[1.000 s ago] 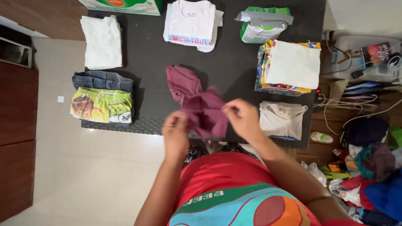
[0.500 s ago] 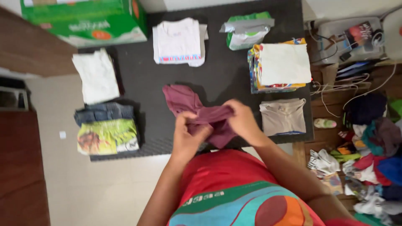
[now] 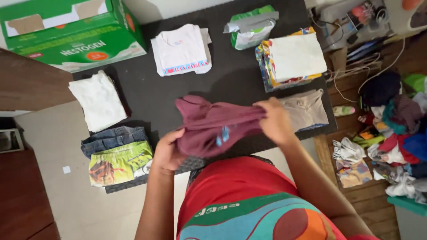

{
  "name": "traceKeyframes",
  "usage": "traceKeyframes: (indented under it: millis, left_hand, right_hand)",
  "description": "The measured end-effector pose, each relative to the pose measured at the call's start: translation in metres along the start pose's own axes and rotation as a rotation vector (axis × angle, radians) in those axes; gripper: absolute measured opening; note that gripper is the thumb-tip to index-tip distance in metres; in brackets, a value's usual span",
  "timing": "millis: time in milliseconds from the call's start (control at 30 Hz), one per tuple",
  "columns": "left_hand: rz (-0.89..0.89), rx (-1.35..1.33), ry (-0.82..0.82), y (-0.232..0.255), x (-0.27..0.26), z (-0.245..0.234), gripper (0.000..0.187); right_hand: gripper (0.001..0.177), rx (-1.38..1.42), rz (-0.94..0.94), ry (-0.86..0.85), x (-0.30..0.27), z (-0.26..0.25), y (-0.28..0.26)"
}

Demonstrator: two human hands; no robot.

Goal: The recorder is folding several items of clothing on a flat surface and placing them into a storage bin.

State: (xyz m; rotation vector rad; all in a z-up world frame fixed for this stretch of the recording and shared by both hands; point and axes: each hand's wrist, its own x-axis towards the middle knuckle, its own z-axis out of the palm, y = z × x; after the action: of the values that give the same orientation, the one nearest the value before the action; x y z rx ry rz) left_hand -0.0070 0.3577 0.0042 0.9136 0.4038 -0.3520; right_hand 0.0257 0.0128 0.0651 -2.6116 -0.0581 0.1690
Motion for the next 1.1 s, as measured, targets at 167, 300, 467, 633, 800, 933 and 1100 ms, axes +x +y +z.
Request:
traceKeyframes:
  millis: [167,300,467,633,800,933,1100]
  left_hand:
    - [-0.004,0.787,0.096,0.034,-0.039,0.043,0.038]
    - [0.247,1.325,0.340,0.019,-0.030,0.026,0.031]
    - [0.012,0.170,0.220,0.008,-0.022,0.003,0.035]
    - [-0.260,-0.608,-0.147,0.013,-0.033,0.058,0.046]
    - [0.108,0.512,0.220,-0.031,-0.028,0.089,0.052]
    - [0.014,0.353,0.015,-0.053,-0.051,0.115,0.048]
    - [0.770,1.153,-0.212,-0.002,-0.085,0.151,0.054]
  right_hand:
    - [0.028,1.389,0.486,-0.264,0.008,0.034,0.055]
    - [0.036,1.503,0.336,-0.400,0.007,-0.004,0.017]
    - [0.022,0.648,-0.132,-0.165,0.003,-0.001,0.058]
    - [0.021,0.052,-0.330,0.267,0.004,-0.002,0.024]
    - [0.023,0.210,-0.580,0.176,-0.003,0.008,-0.026]
    - [0.052,0.831,-0.514,-0.221,-0.008,0.034,-0.056]
    - [0.052,1.284,-0.588,-0.351,0.002,0.054,-0.052]
